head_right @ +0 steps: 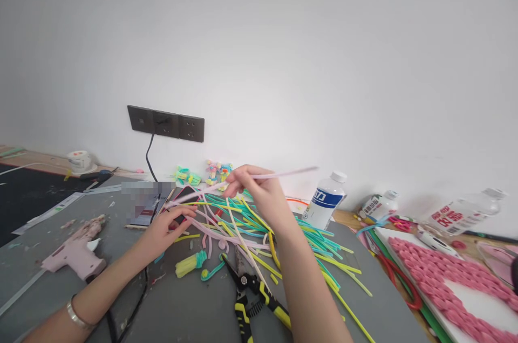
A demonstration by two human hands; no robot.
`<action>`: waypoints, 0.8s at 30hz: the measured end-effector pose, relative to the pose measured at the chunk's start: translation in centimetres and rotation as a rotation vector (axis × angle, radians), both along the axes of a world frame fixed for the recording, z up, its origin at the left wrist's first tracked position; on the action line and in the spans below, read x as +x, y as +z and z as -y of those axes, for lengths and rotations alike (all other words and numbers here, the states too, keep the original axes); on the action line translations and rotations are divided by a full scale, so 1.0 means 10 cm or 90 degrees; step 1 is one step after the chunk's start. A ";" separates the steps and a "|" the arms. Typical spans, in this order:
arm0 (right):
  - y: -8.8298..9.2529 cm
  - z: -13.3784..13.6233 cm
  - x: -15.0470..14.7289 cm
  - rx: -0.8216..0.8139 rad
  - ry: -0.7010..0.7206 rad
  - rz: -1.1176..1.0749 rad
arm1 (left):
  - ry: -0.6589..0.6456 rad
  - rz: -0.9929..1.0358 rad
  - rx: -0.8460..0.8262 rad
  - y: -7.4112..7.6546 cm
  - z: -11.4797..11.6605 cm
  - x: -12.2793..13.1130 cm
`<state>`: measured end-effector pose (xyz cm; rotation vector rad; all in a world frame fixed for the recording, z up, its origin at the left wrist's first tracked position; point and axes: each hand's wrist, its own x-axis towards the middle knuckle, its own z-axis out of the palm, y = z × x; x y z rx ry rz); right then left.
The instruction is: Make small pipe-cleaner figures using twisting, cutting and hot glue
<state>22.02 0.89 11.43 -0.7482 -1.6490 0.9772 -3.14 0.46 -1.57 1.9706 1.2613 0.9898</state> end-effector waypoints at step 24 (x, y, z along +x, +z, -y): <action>-0.50 -0.29 -0.12 -0.327 0.218 0.092 | -0.025 0.609 -0.292 0.29 0.10 0.06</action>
